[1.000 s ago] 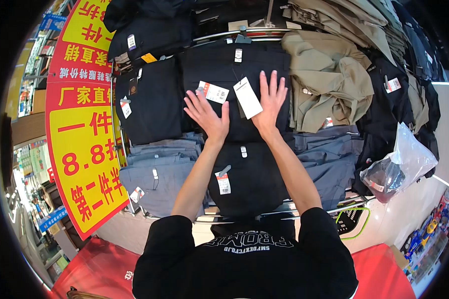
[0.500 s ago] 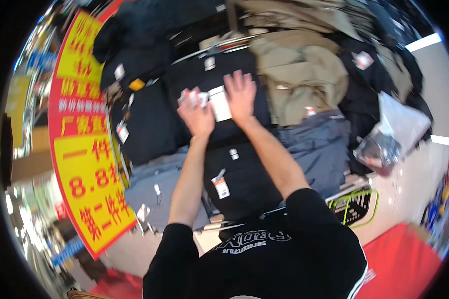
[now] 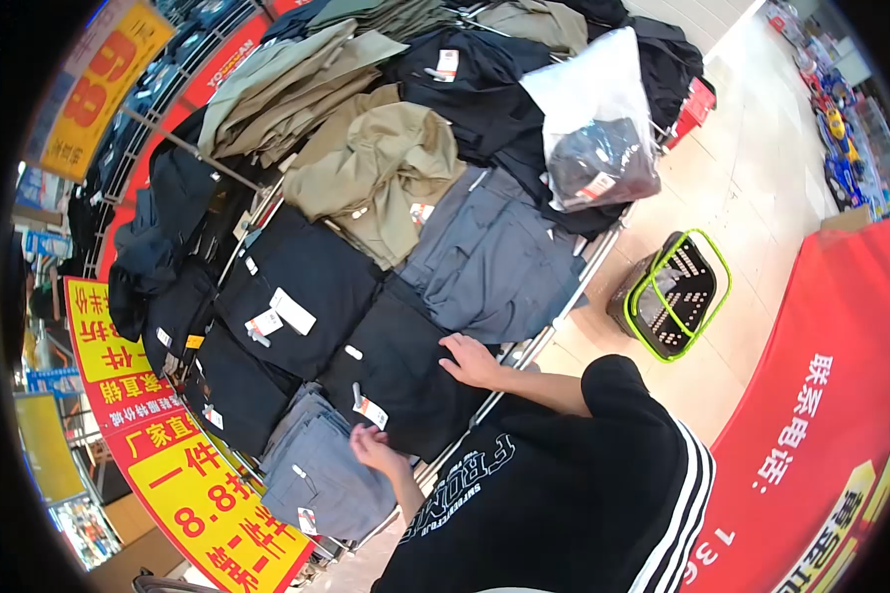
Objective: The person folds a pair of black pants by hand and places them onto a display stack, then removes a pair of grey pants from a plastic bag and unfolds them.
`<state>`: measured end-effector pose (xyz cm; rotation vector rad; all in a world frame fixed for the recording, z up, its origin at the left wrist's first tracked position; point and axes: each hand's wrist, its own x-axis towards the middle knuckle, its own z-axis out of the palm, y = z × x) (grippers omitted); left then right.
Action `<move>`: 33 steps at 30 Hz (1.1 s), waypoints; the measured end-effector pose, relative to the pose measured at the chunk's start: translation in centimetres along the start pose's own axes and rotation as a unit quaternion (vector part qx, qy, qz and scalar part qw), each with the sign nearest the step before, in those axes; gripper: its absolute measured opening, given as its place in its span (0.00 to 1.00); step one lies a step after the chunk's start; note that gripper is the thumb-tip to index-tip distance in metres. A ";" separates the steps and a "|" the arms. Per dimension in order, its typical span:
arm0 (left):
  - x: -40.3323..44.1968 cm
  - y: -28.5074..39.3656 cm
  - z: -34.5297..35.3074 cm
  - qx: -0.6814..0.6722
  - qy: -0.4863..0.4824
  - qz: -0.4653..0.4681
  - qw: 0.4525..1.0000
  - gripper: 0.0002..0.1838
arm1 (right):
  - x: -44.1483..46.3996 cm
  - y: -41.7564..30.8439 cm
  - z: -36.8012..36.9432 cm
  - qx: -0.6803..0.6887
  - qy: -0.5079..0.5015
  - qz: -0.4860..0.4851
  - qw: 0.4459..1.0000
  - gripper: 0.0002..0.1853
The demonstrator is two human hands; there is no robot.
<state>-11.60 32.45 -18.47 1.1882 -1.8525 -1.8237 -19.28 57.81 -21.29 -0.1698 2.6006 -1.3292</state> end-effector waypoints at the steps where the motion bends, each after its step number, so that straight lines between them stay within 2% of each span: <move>1: -1.2 -1.3 0.1 -0.018 -0.030 -0.079 0.996 0.11 | -0.8 1.1 0.0 0.004 0.007 0.004 1.000 0.23; 3: -2.6 -3.7 1.0 -0.046 -0.119 -0.211 0.969 0.12 | -1.7 3.1 -0.5 -0.016 -0.053 -0.076 0.996 0.23; 4: -3.4 -4.0 2.0 -0.015 -0.130 -0.259 0.957 0.15 | -1.8 3.1 -1.0 -0.006 -0.055 -0.080 0.995 0.22; 5: -3.6 -5.0 2.7 0.041 -0.127 -0.255 0.958 0.17 | -1.7 3.3 -1.4 -0.006 -0.042 -0.078 0.996 0.22; 7: -3.1 -6.8 3.4 0.117 -0.115 -0.179 0.970 0.16 | -1.5 3.1 -2.4 0.006 -0.080 -0.078 0.994 0.21; 9: -2.7 -7.6 3.9 0.155 -0.097 -0.150 0.972 0.17 | -1.7 2.9 -4.0 0.006 -0.078 -0.071 0.994 0.20; 11: -2.5 -9.1 4.4 0.187 -0.078 -0.119 0.972 0.18 | -2.3 3.0 -5.5 0.032 -0.052 -0.080 0.995 0.19; 13: -1.7 -11.4 4.2 0.287 -0.011 0.036 0.957 0.20 | -3.7 3.4 -6.6 0.031 0.003 -0.098 0.995 0.18; 16: -3.3 -10.2 4.8 0.334 0.024 0.111 0.936 0.20 | -6.7 4.0 -8.1 0.015 0.083 -0.051 0.995 0.15; 17: -3.7 -9.2 4.8 0.331 0.015 0.115 0.936 0.20 | -7.9 4.3 -8.2 0.011 0.093 -0.048 0.994 0.15; 19: -4.7 -7.8 5.1 0.336 0.004 0.049 0.940 0.21 | -10.3 5.2 -8.5 0.034 0.148 -0.012 0.988 0.14; 20: -5.3 -7.1 5.1 0.335 0.005 0.048 0.941 0.21 | -11.3 5.7 -8.4 0.039 0.160 0.008 0.986 0.13; 23: -4.4 -9.0 4.3 0.307 -0.001 0.105 0.946 0.20 | -13.3 6.5 -8.1 0.034 0.161 -0.003 0.986 0.13; 24: -1.5 -12.7 3.7 0.289 -0.002 0.111 0.951 0.18 | -13.5 7.0 -7.7 0.018 0.152 -0.006 0.988 0.13; 25: -2.7 -11.0 4.0 0.169 -0.041 0.020 0.985 0.17 | -13.7 7.0 -7.6 0.019 0.160 -0.029 0.987 0.12; 26: -2.3 -11.2 3.9 0.119 -0.058 0.015 0.991 0.16 | -13.7 7.0 -7.4 0.013 0.157 -0.042 0.987 0.12; 27: -2.6 -10.6 3.8 0.119 -0.053 -0.024 0.991 0.17 | -13.6 7.3 -7.3 0.008 0.159 -0.049 0.986 0.12; 29: -2.6 -9.8 3.7 0.128 -0.049 -0.043 0.990 0.19 | -12.9 7.9 -7.3 0.023 0.109 -0.050 0.993 0.12; 33: -5.7 -6.4 4.4 0.151 -0.090 0.051 0.983 0.16 | -11.0 7.9 -7.4 0.035 0.084 -0.062 0.994 0.11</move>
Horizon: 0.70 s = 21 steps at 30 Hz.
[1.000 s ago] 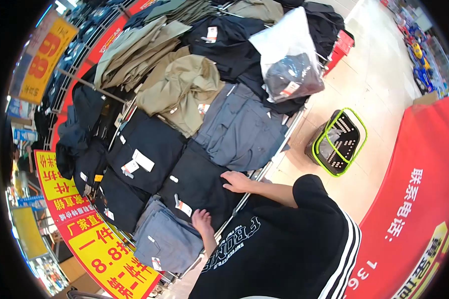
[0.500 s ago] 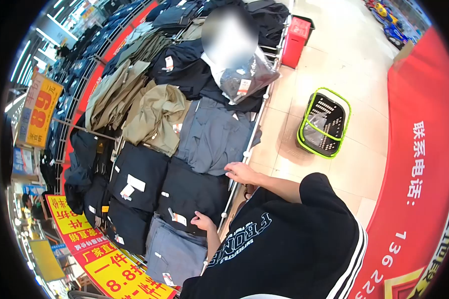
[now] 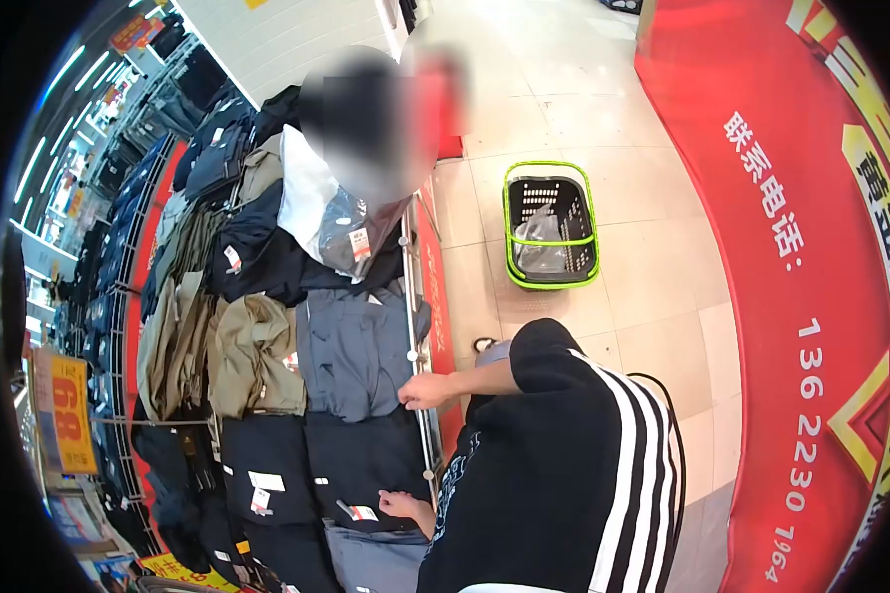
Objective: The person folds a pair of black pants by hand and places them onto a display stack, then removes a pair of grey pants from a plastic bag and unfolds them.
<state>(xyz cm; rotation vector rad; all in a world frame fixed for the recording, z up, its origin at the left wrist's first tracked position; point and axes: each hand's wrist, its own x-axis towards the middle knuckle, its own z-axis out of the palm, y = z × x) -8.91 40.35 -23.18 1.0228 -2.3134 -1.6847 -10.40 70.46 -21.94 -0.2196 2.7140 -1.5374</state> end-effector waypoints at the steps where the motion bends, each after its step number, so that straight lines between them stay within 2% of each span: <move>1: -0.2 0.7 0.5 0.004 0.001 0.003 1.000 0.16 | 0.5 0.1 -0.1 0.009 -0.016 -0.010 1.000 0.11; 3: -0.7 2.0 1.8 -0.007 -0.027 0.089 0.996 0.14 | 1.0 0.6 -0.8 0.030 -0.027 -0.023 0.999 0.12; 8: -3.8 9.7 10.3 -0.007 -0.076 0.178 0.981 0.11 | 0.6 3.4 -6.1 0.049 -0.030 -0.015 0.998 0.12; 10: -5.7 12.4 15.1 -0.046 -0.164 0.212 0.962 0.10 | 0.0 5.0 -9.0 0.038 0.027 -0.008 0.999 0.13; 12: -8.3 15.5 20.4 -0.029 -0.252 0.211 0.944 0.08 | -0.4 6.7 -12.3 0.029 0.060 0.011 0.998 0.13; 15: -11.5 18.0 28.8 -0.027 -0.411 0.209 0.887 0.07 | -2.2 8.8 -17.4 0.040 0.181 0.071 0.980 0.11; 18: -15.2 19.6 36.7 0.007 -0.589 0.205 0.782 0.07 | -5.9 10.3 -22.3 0.033 0.283 0.141 0.948 0.10; 19: -17.0 20.0 38.6 0.026 -0.608 0.185 0.772 0.08 | -7.3 11.1 -23.1 0.038 0.329 0.159 0.930 0.10; 21: -18.3 19.3 42.9 0.080 -0.672 0.164 0.718 0.09 | -9.6 12.6 -23.8 0.006 0.401 0.212 0.891 0.10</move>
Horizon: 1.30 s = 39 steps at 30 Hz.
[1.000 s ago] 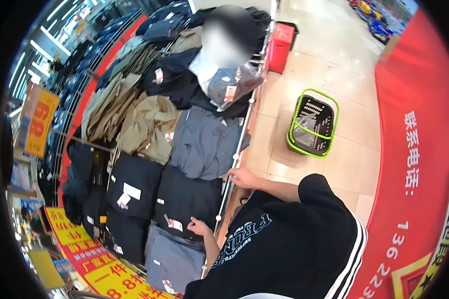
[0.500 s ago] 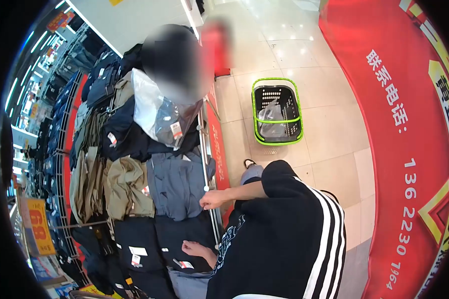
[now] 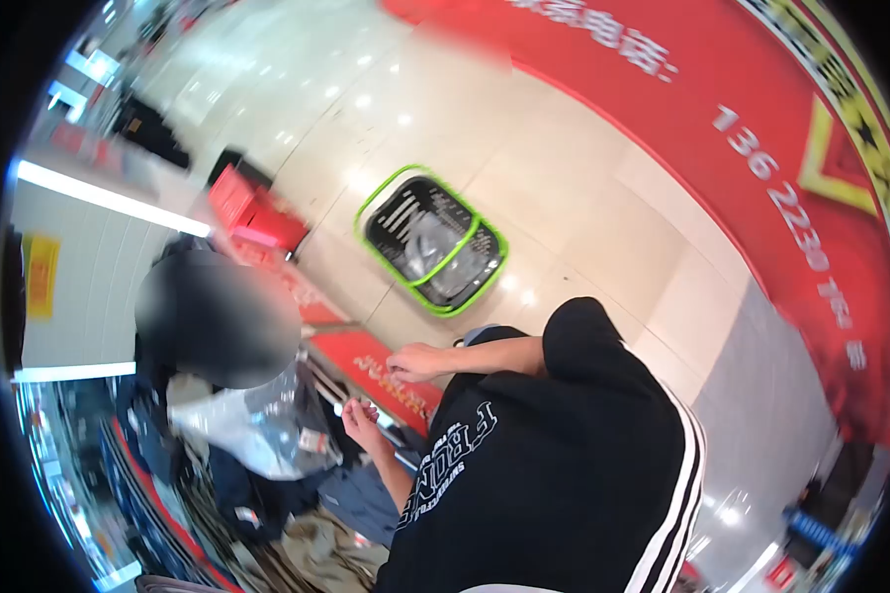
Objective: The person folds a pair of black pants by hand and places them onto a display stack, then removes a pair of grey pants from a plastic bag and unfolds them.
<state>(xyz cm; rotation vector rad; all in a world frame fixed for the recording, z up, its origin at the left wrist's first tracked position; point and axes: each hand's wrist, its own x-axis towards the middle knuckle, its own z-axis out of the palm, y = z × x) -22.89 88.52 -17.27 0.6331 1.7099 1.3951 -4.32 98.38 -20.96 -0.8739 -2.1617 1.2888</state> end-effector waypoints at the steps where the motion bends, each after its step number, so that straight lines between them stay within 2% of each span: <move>1: 1.4 0.1 1.2 0.004 -0.039 -0.030 0.999 0.09 | -0.3 0.9 -0.8 -0.028 0.048 0.020 0.998 0.10; 4: 4.2 0.1 3.9 0.013 -0.128 -0.070 0.989 0.09 | -1.6 2.6 -2.6 -0.029 0.116 0.063 0.991 0.11; 7: 7.1 -0.1 3.8 0.052 -0.147 -0.080 0.984 0.09 | -3.3 3.2 -3.6 -0.017 0.157 0.114 0.981 0.12; 9: 10.7 -1.5 2.1 0.135 -0.045 0.064 0.988 0.09 | -4.6 3.7 -4.7 -0.019 0.163 0.145 0.976 0.12; 10: 12.0 -0.8 1.1 0.212 -0.005 0.126 0.969 0.11 | -5.1 3.8 -5.0 -0.031 0.179 0.150 0.972 0.12; 11: 13.2 -0.3 0.5 0.226 0.042 0.187 0.955 0.13 | -5.4 3.8 -5.7 -0.046 0.196 0.152 0.968 0.13; 12: 15.3 0.5 -0.3 0.281 0.113 0.192 0.934 0.16 | -5.9 3.5 -6.5 -0.040 0.200 0.159 0.966 0.13; 13: 16.3 2.1 -0.6 0.416 0.201 0.209 0.862 0.22 | -6.3 3.5 -7.1 -0.043 0.205 0.157 0.965 0.13; 15: 19.0 4.5 -0.4 0.537 0.338 0.132 0.761 0.37 | -7.2 3.4 -7.2 -0.045 0.274 0.192 0.941 0.14; 17: 22.3 5.3 -0.7 0.603 0.430 0.130 0.659 0.42 | -8.3 3.1 -7.5 -0.034 0.303 0.209 0.929 0.13; 21: 26.7 4.5 -1.4 0.611 0.391 -0.020 0.688 0.47 | -11.0 2.7 -8.8 -0.037 0.317 0.249 0.914 0.13; 26: 27.3 2.4 -1.2 0.639 0.351 -0.039 0.684 0.39 | -13.3 3.6 -8.1 -0.018 0.433 0.289 0.853 0.12; 29: 26.8 2.5 -1.0 0.646 0.316 -0.049 0.693 0.37 | -13.7 3.8 -7.8 -0.003 0.441 0.314 0.841 0.13; 33: 25.9 3.1 -0.6 0.659 0.276 -0.050 0.698 0.33 | -12.8 3.7 -8.0 0.010 0.414 0.320 0.852 0.13; 35: 23.4 5.2 0.7 0.647 0.250 -0.065 0.717 0.34 | -12.1 3.9 -7.8 0.022 0.402 0.314 0.860 0.13; 39: 23.8 4.6 0.1 0.641 0.235 -0.067 0.728 0.36 | -10.3 3.9 -8.3 0.007 0.345 0.305 0.887 0.13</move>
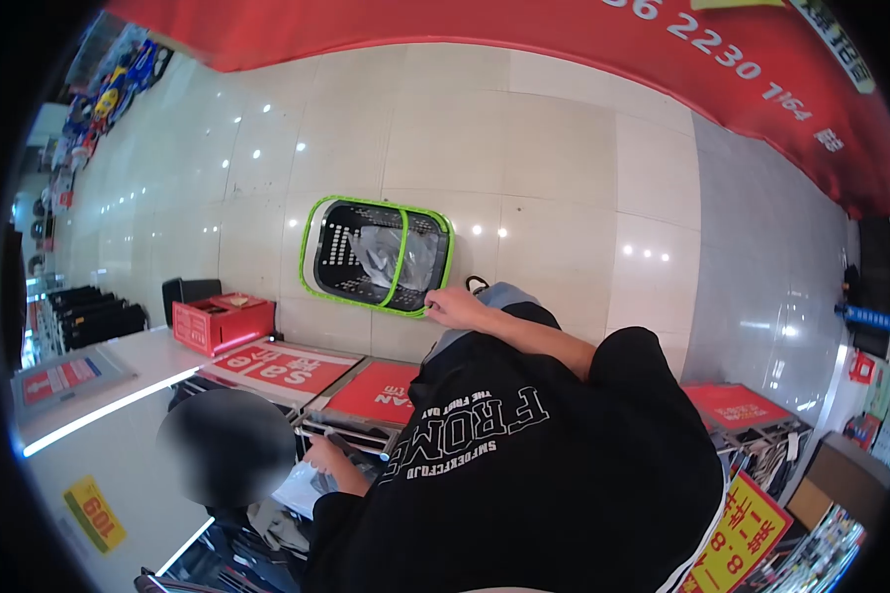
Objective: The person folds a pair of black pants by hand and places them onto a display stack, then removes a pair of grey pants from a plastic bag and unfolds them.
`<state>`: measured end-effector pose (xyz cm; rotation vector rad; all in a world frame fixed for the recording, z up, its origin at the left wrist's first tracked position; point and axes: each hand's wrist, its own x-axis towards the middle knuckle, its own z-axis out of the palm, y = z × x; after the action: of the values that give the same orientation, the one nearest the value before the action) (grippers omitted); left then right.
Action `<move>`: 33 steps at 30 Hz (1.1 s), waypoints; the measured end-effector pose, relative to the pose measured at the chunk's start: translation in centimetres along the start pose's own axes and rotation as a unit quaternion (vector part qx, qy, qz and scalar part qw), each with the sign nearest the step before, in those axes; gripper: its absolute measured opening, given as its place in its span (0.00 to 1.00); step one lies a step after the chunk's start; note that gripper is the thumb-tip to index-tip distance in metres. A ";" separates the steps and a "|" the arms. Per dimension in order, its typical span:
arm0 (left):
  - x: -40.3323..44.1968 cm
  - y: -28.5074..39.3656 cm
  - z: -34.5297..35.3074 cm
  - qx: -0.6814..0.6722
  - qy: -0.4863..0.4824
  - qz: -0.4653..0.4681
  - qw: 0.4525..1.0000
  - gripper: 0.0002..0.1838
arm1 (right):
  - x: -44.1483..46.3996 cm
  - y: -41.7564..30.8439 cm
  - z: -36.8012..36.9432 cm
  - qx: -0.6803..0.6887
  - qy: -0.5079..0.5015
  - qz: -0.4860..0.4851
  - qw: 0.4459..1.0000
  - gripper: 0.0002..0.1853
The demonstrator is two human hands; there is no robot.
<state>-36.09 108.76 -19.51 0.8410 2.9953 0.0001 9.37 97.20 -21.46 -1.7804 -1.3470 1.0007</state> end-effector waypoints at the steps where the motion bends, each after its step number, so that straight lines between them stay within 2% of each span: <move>1: -0.1 0.1 -0.2 0.007 -0.024 0.026 0.999 0.36 | 0.5 -0.2 0.2 -0.003 -0.030 0.002 1.000 0.13; 2: -0.1 0.0 -0.6 0.013 -0.048 0.049 0.998 0.37 | 0.9 -0.5 0.5 -0.007 -0.044 -0.007 0.999 0.13; 4: 0.6 -0.8 1.1 0.042 -0.010 0.111 0.993 0.39 | 2.0 -0.6 1.7 -0.026 -0.054 -0.042 0.997 0.14; 5: -0.9 -0.3 0.2 0.031 0.031 0.123 0.991 0.38 | 2.7 -1.3 2.2 -0.032 -0.085 -0.066 0.994 0.14; 6: 0.0 -1.8 2.4 0.010 0.111 0.192 0.975 0.36 | 3.1 -2.2 2.7 -0.039 -0.103 -0.080 0.991 0.14; 7: -2.8 -0.9 0.4 0.016 0.138 0.181 0.974 0.34 | 3.7 -2.9 3.3 -0.047 -0.129 -0.096 0.986 0.13; 8: -4.6 -1.0 0.1 -0.038 0.205 0.200 0.957 0.33 | 4.2 -3.8 3.9 -0.051 -0.182 -0.132 0.973 0.13; 9: -7.4 -0.6 -1.8 -0.084 0.223 0.213 0.948 0.30 | 4.6 -4.7 4.4 -0.022 -0.217 -0.116 0.969 0.13; 10: -9.1 -1.1 -2.5 -0.133 0.209 0.226 0.942 0.29 | 4.5 -5.4 5.3 0.005 -0.253 -0.091 0.963 0.13; 12: -14.1 -1.9 -3.2 -0.258 0.204 0.239 0.914 0.26 | 4.2 -5.9 7.0 -0.028 -0.346 -0.137 0.928 0.13; 14: -19.1 -2.5 -4.3 -0.354 0.107 0.182 0.911 0.23 | 4.2 -6.2 8.1 -0.066 -0.415 -0.177 0.890 0.13; 16: -22.9 -3.9 -3.5 -0.353 0.101 0.176 0.913 0.18 | 3.2 -6.1 8.7 -0.040 -0.473 -0.248 0.845 0.13; 17: -24.5 -5.4 -1.6 -0.412 0.014 0.112 0.904 0.17 | 2.9 -6.2 9.2 -0.070 -0.519 -0.272 0.808 0.13; 19: -27.8 -7.6 -0.8 -0.532 -0.082 0.030 0.842 0.15 | 1.7 -6.9 9.7 -0.082 -0.570 -0.280 0.768 0.13; 20: -28.8 -8.7 -0.7 -0.535 -0.068 0.009 0.842 0.15 | 1.4 -7.6 10.1 -0.092 -0.597 -0.287 0.743 0.12; 22: -30.9 -10.5 -1.0 -0.576 -0.090 -0.059 0.810 0.15 | 0.4 -8.8 11.0 -0.097 -0.622 -0.300 0.716 0.12; 23: -31.9 -11.7 -1.3 -0.610 -0.114 -0.109 0.776 0.18 | 0.0 -9.5 11.8 -0.099 -0.637 -0.271 0.715 0.13; 24: -32.8 -12.9 -1.4 -0.614 -0.097 -0.129 0.773 0.18 | -0.7 -10.0 12.7 -0.101 -0.652 -0.240 0.712 0.13; 26: -34.5 -15.2 -1.3 -0.628 -0.100 -0.191 0.748 0.17 | -2.1 -10.4 14.3 -0.117 -0.658 -0.264 0.695 0.14; 28: -36.1 -17.6 0.8 -0.637 -0.045 -0.208 0.741 0.16 | -3.0 -11.8 16.0 -0.076 -0.660 -0.264 0.700 0.14; 30: -37.4 -19.7 1.7 -0.607 -0.041 -0.238 0.757 0.16 | -3.8 -12.4 17.8 -0.064 -0.671 -0.276 0.686 0.13; 32: -38.2 -20.9 1.2 -0.625 -0.027 -0.272 0.731 0.15 | -4.1 -13.2 19.6 -0.061 -0.648 -0.336 0.681 0.12; 33: -38.4 -21.6 1.2 -0.623 -0.014 -0.273 0.733 0.15 | -4.4 -13.9 20.4 -0.045 -0.632 -0.333 0.699 0.10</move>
<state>-14.49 70.30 -19.73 -0.2086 2.1851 1.6602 -15.54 97.49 -18.35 -0.2432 -2.5680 1.7627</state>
